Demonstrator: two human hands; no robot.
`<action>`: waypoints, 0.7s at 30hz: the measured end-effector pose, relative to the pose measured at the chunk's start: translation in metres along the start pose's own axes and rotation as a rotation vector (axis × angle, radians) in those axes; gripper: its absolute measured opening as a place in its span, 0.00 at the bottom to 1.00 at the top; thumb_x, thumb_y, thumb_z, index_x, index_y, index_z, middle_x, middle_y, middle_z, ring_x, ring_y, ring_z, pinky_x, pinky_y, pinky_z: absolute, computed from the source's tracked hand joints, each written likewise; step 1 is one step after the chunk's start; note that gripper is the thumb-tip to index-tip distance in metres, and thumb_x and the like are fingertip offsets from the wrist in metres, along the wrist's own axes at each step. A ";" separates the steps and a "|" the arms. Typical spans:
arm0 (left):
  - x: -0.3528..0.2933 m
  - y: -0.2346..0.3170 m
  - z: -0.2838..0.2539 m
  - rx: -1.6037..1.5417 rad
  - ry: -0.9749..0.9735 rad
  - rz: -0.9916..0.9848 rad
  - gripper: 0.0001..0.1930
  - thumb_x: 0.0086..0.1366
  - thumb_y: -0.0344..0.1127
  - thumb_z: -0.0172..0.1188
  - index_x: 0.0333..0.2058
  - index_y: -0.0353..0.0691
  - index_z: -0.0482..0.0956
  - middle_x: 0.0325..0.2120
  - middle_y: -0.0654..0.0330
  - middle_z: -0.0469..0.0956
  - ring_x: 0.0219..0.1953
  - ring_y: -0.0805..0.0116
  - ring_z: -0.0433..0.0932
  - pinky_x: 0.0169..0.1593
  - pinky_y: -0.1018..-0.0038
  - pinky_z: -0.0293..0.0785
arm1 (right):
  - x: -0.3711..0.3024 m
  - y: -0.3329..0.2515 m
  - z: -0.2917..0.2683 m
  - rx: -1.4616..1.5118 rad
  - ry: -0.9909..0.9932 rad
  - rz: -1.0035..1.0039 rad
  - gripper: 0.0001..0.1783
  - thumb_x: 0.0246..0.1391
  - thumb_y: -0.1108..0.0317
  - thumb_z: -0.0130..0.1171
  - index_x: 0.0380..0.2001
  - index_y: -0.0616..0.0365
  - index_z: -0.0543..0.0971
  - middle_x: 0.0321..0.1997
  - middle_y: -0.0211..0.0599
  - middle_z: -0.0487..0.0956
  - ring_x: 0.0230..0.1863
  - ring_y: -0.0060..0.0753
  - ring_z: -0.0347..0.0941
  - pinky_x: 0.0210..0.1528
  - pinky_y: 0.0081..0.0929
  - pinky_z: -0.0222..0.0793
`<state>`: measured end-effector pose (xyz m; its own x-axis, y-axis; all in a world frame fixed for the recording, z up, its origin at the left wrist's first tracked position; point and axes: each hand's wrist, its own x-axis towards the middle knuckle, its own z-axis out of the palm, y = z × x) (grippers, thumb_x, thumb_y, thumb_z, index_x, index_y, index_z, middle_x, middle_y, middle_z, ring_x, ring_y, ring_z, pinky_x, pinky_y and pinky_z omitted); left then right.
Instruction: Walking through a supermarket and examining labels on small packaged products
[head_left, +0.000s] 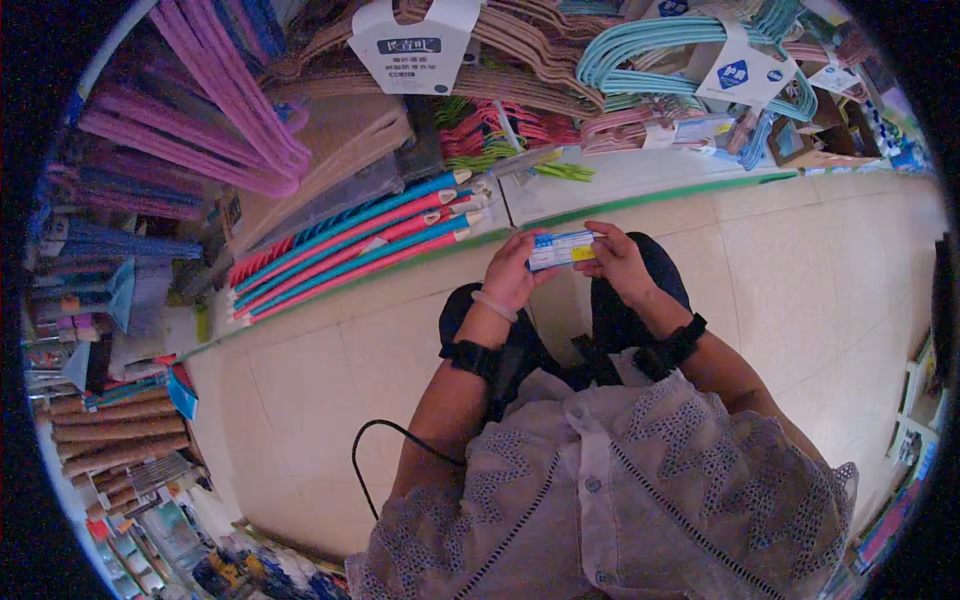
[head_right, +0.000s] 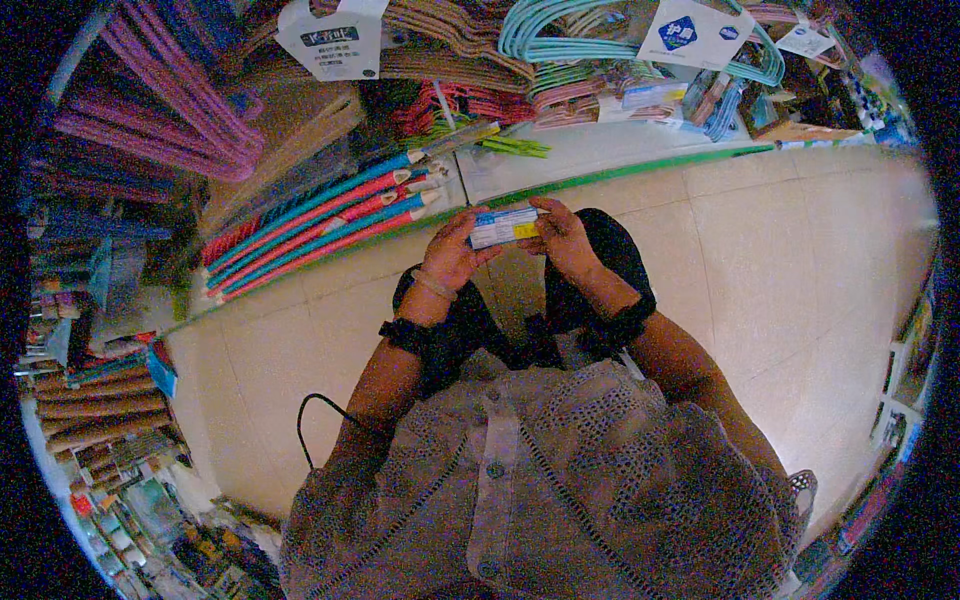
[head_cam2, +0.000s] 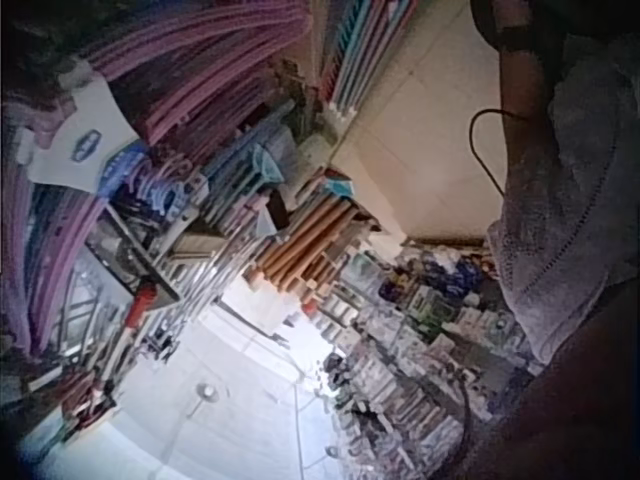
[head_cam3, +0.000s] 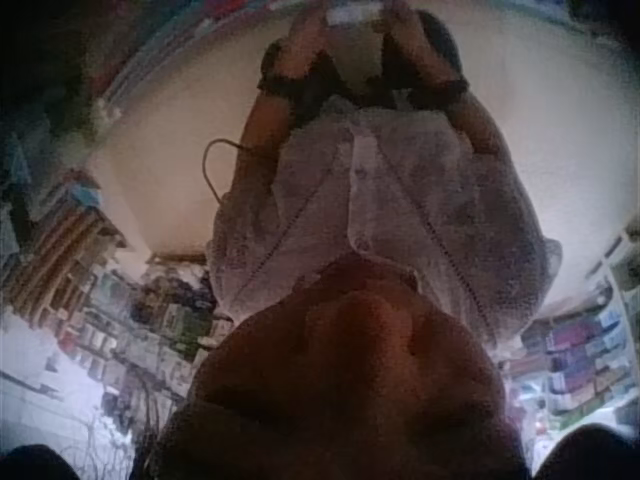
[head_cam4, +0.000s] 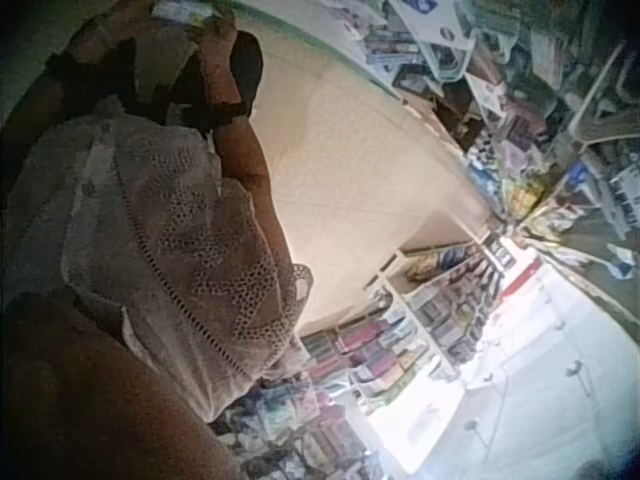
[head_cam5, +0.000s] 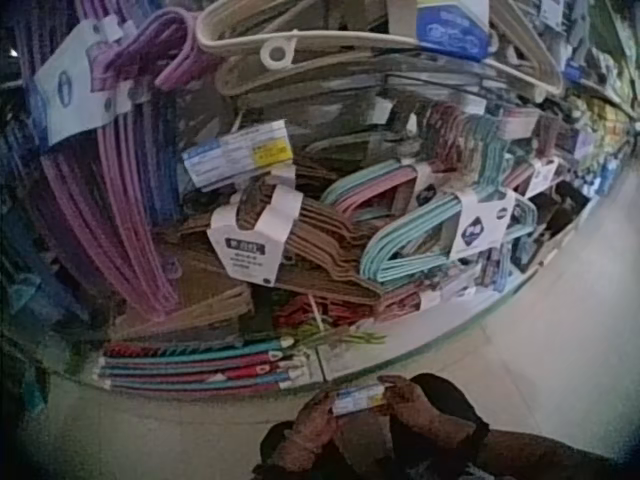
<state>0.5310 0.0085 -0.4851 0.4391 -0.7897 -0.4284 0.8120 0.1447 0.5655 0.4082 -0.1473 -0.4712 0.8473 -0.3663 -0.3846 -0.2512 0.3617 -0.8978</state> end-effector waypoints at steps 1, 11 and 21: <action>0.000 0.000 0.000 0.004 -0.010 0.012 0.17 0.61 0.40 0.49 0.46 0.40 0.67 0.42 0.56 0.71 0.45 0.57 0.70 0.42 0.61 0.72 | 0.000 0.000 0.000 0.002 0.002 -0.001 0.18 0.57 0.72 0.39 0.52 0.54 0.61 0.38 0.39 0.72 0.32 0.29 0.75 0.33 0.20 0.72; 0.001 -0.001 0.005 0.044 0.056 0.004 0.12 0.65 0.37 0.42 0.44 0.42 0.68 0.41 0.58 0.71 0.45 0.62 0.71 0.43 0.64 0.72 | 0.002 0.002 -0.002 -0.012 0.001 -0.014 0.18 0.57 0.72 0.41 0.51 0.54 0.62 0.37 0.38 0.73 0.32 0.28 0.75 0.32 0.20 0.71; 0.003 -0.002 0.003 0.082 0.057 0.017 0.11 0.65 0.37 0.42 0.44 0.44 0.68 0.40 0.60 0.71 0.44 0.64 0.70 0.42 0.66 0.72 | 0.004 0.006 -0.005 -0.013 -0.032 -0.050 0.19 0.55 0.74 0.42 0.52 0.55 0.61 0.38 0.38 0.73 0.32 0.27 0.74 0.31 0.19 0.71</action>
<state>0.5296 0.0041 -0.4849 0.4755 -0.7521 -0.4564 0.7713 0.1068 0.6275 0.4078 -0.1507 -0.4796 0.8734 -0.3559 -0.3324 -0.2140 0.3325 -0.9185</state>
